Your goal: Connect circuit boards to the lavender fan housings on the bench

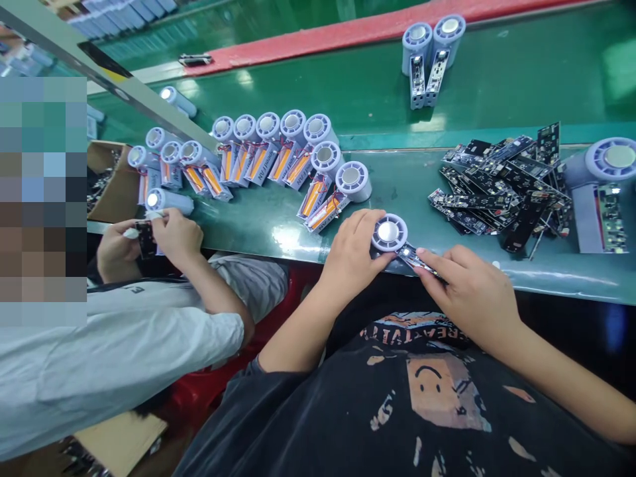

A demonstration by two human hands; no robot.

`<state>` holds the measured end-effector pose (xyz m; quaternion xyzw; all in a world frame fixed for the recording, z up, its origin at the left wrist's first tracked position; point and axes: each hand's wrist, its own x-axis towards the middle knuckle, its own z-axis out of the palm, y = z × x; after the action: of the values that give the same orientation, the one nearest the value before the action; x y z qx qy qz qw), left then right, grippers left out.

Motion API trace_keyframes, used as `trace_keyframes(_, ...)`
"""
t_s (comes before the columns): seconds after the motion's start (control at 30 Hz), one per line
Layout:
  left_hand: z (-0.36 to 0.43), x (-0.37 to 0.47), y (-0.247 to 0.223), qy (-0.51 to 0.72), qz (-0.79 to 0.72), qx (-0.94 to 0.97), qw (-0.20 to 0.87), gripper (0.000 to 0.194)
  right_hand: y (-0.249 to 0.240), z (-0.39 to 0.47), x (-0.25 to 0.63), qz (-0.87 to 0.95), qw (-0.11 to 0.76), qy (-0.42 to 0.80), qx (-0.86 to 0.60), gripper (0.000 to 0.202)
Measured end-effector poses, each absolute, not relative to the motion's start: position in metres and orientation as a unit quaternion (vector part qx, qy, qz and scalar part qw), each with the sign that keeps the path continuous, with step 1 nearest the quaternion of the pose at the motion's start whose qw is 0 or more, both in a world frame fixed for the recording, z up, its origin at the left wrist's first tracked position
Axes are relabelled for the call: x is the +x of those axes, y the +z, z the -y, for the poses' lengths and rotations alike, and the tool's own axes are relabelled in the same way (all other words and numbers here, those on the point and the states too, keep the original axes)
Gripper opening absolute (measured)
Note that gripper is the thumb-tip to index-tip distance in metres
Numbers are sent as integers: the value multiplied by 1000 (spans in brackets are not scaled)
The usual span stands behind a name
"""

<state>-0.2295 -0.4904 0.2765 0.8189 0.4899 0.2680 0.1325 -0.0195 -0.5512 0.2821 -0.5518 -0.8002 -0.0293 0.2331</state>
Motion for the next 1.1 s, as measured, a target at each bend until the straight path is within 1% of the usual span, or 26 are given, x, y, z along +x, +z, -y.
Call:
trace_keyframes(0.2, 493, -228, 271, 279, -507, 807, 120, 55, 282, 551, -18, 792, 236, -21, -563, 31)
trace_keyframes(0.43, 492, -229, 269, 286, -494, 812, 121, 55, 280, 538, -9, 813, 246, 18, -527, 33)
trace_keyframes(0.63, 492, -229, 267, 279, -495, 815, 113, 52, 284, 533, -7, 819, 224, 53, -525, 31)
trace_keyframes(0.73, 494, -230, 266, 277, -496, 817, 102, 53, 285, 536, -9, 811, 204, 66, -544, 31)
trace_keyframes(0.8, 495, -230, 271, 253, -500, 822, 98, 57, 285, 537, -11, 806, 196, 66, -555, 32)
trace_keyframes(0.9, 494, -230, 287, 180, -499, 845, 73, 65, 286, 538, -11, 801, 192, 60, -564, 32)
trace_keyframes(0.93, 493, -229, 292, 161, -488, 855, 62, 65, 287, 538, -11, 800, 191, 57, -566, 33)
trace_keyframes(0.97, 491, -228, 297, 148, -471, 868, 55, 61, 287, 538, -11, 800, 190, 53, -567, 33)
trace_keyframes(1.0, 488, -226, 301, 142, -447, 882, 55, 54, 287, 538, -11, 800, 188, 48, -567, 33)
trace_keyframes(1.1, 478, -220, 304, 126, -374, 913, 100, 25, 286, 540, -11, 800, 192, 24, -568, 31)
